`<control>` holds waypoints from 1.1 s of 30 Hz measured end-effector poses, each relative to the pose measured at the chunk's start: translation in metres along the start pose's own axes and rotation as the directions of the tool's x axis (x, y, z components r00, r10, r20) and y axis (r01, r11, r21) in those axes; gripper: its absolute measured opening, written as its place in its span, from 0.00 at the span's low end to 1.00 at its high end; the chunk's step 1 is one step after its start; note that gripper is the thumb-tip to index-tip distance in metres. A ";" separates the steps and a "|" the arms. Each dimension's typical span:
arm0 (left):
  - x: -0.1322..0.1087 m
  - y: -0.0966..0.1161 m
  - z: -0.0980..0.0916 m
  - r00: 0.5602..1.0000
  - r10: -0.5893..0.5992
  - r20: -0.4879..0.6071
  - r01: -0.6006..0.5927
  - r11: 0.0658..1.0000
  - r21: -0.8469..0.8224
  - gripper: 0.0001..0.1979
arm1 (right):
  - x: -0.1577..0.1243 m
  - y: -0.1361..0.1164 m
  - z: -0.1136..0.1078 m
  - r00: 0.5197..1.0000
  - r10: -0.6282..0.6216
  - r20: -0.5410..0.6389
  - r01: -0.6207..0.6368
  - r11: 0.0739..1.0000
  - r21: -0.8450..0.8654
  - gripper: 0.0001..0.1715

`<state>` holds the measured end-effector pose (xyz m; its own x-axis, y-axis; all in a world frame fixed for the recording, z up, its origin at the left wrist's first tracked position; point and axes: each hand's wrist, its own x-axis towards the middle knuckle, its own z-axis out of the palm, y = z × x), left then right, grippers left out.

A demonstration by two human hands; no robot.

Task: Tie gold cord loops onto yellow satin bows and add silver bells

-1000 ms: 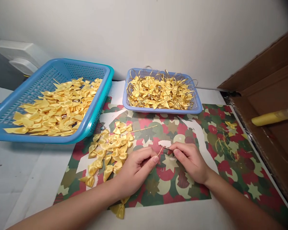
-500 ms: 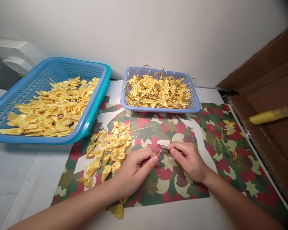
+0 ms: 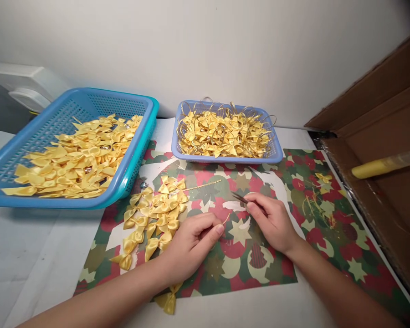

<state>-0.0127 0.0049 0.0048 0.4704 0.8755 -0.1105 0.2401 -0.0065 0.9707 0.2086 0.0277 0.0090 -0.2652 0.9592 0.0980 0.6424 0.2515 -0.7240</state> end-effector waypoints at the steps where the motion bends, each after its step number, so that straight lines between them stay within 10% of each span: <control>1: 0.000 0.000 0.000 1.000 0.003 -0.004 -0.003 1.000 0.005 0.18 | 0.001 0.004 -0.001 0.999 0.005 -0.053 -0.009 0.997 -0.075 0.14; 9: -0.010 0.018 0.002 0.968 0.252 0.011 -0.250 0.956 0.153 0.14 | 0.015 0.021 -0.010 0.987 -0.077 -0.140 -0.019 0.811 -0.585 0.13; 14: -0.021 0.036 0.006 0.801 0.587 0.119 -0.577 0.704 0.414 0.09 | -0.001 -0.014 -0.007 0.980 0.187 -0.062 -0.187 0.982 -0.002 0.17; 15: -0.022 0.036 0.009 0.762 0.633 0.137 -0.614 0.640 0.462 0.09 | -0.009 -0.024 -0.003 0.939 0.275 0.208 -0.321 0.917 0.237 0.20; 17: -0.025 0.033 0.016 0.687 0.707 0.169 -0.665 0.517 0.539 0.11 | -0.025 -0.044 0.009 0.631 0.244 0.736 -0.740 0.473 0.478 0.29; 19: -0.028 0.026 0.023 0.641 0.740 0.204 -0.682 0.427 0.594 0.16 | -0.035 -0.059 0.022 0.463 0.129 0.877 -0.885 0.026 0.464 0.27; 21: -0.032 0.019 0.029 0.621 0.732 0.281 -0.700 0.356 0.619 0.17 | -0.034 -0.069 0.028 0.535 0.162 0.829 -0.813 -0.169 0.558 0.21; 24: -0.039 0.014 0.032 0.549 0.720 0.425 -0.747 0.193 0.636 0.12 | -0.017 -0.074 0.023 0.665 0.252 0.704 -0.678 -0.193 0.709 0.18; 29: -0.047 0.009 0.035 0.549 0.688 0.475 -0.750 0.155 0.643 0.09 | 0.009 -0.070 -0.002 0.728 0.305 0.614 -0.640 -0.016 0.768 0.21; 33: -0.052 0.006 0.037 0.607 0.665 0.435 -0.730 0.250 0.636 0.03 | 0.004 -0.063 -0.007 0.762 0.279 0.584 -0.647 0.303 0.700 0.22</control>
<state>-0.0039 -0.0583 0.0081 0.8148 0.3164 0.4857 0.2566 -0.9482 0.1873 0.1724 0.0161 0.0599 -0.4434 0.7258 -0.5260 -0.1369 -0.6348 -0.7605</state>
